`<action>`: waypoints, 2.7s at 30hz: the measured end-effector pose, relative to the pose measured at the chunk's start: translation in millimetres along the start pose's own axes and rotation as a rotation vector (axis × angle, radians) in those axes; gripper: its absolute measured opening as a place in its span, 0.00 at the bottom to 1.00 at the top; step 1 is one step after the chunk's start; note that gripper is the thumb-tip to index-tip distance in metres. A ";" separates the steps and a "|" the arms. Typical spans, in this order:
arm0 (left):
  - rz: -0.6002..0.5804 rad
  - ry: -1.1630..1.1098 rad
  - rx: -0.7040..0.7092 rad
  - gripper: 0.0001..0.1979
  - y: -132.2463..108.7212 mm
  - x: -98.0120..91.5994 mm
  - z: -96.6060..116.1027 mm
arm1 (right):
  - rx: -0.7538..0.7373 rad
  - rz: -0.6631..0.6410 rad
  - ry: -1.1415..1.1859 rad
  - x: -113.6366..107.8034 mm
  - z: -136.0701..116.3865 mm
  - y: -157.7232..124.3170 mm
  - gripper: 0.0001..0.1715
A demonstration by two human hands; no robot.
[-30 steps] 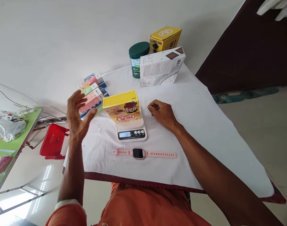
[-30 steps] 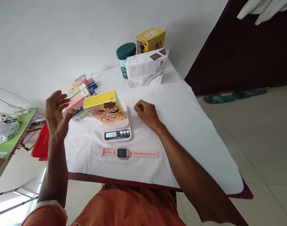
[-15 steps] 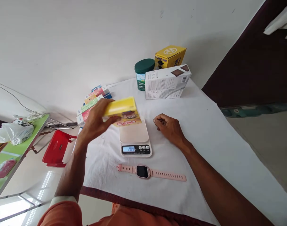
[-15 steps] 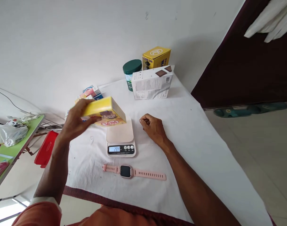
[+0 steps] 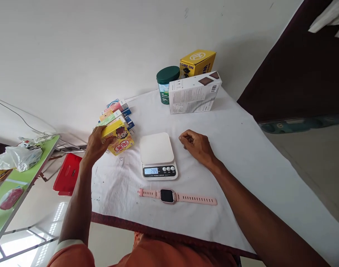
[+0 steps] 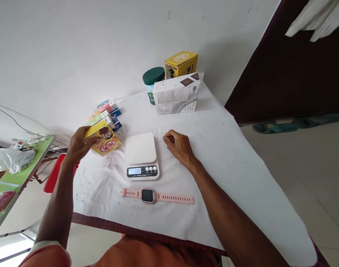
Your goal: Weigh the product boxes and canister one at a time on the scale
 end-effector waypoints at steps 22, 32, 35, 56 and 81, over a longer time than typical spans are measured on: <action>0.183 0.000 0.432 0.41 25.4 -18.7 162.5 | -0.021 0.007 0.039 1.2 2.4 3.8 0.09; -0.011 -0.017 0.551 0.40 198.3 128.2 285.6 | -0.045 0.017 0.061 2.0 5.1 9.6 0.08; -0.023 0.031 0.533 0.42 208.5 139.3 298.9 | -0.052 0.031 0.045 2.0 5.1 11.8 0.07; 0.039 -0.139 0.313 0.32 16.1 -58.4 175.8 | -0.045 0.026 0.023 1.8 4.0 7.8 0.09; 0.233 -0.080 0.317 0.40 -15.0 -77.4 128.3 | -0.006 0.024 0.009 1.4 2.0 4.6 0.08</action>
Point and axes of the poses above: each hand's wrist, its own y-axis towards the middle knuckle, its own x-axis out of the palm, z = x × y, the point moved 9 cm from there along y, towards the middle knuckle, and after that the axes turned 7 degrees about y, right-handed, at the moved point
